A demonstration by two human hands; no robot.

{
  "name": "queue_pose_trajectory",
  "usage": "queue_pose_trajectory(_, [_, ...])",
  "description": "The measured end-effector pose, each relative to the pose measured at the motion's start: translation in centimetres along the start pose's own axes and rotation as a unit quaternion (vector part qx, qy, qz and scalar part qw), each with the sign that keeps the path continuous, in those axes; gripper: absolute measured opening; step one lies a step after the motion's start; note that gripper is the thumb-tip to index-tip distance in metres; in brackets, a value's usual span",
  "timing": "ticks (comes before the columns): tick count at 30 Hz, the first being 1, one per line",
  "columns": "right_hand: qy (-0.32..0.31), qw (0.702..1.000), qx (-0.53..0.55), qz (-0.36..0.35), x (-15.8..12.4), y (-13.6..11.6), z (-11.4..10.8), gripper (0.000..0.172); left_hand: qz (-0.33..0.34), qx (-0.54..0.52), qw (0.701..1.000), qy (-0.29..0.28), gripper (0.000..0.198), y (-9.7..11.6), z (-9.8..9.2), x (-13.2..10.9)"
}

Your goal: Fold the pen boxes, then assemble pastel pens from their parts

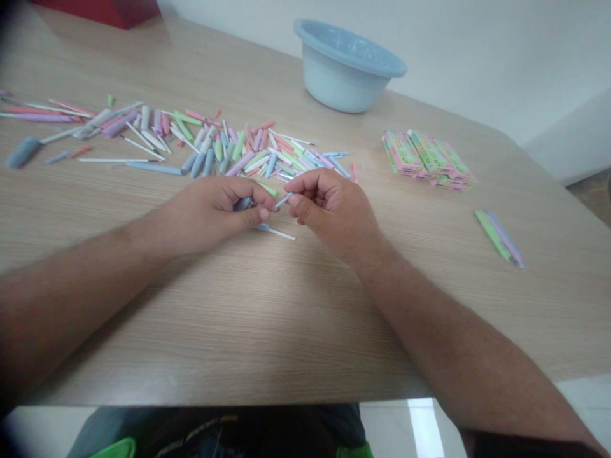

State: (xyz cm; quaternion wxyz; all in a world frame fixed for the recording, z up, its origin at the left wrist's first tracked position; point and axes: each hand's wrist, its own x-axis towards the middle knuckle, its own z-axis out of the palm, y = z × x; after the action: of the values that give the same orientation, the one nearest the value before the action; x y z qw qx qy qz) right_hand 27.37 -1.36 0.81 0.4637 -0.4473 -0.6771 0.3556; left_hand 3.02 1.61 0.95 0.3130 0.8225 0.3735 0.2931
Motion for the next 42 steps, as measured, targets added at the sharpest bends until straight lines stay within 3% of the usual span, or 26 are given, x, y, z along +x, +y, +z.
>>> queue_pose_trajectory(15, [-0.033,0.999,-0.041,-0.006,-0.4,0.2,0.2,0.025,-0.008,-0.006,1.0,-0.005,0.016,0.4,0.0,0.0])
queue_pose_trajectory(26, [-0.038,0.998,-0.055,0.006,-0.3,0.2,0.2,0.042,-0.001,-0.008,0.999,0.049,0.015,0.5,0.3,-0.2])
queue_pose_trajectory(33, [-0.035,0.995,-0.088,0.007,-0.5,0.3,0.1,0.046,0.005,0.024,0.998,0.066,0.007,1.0,0.4,-0.5])
queue_pose_trajectory(42, [-0.019,0.999,-0.048,0.008,-0.8,-0.1,0.4,0.047,0.015,0.042,0.993,0.112,0.004,1.9,0.5,-1.4])
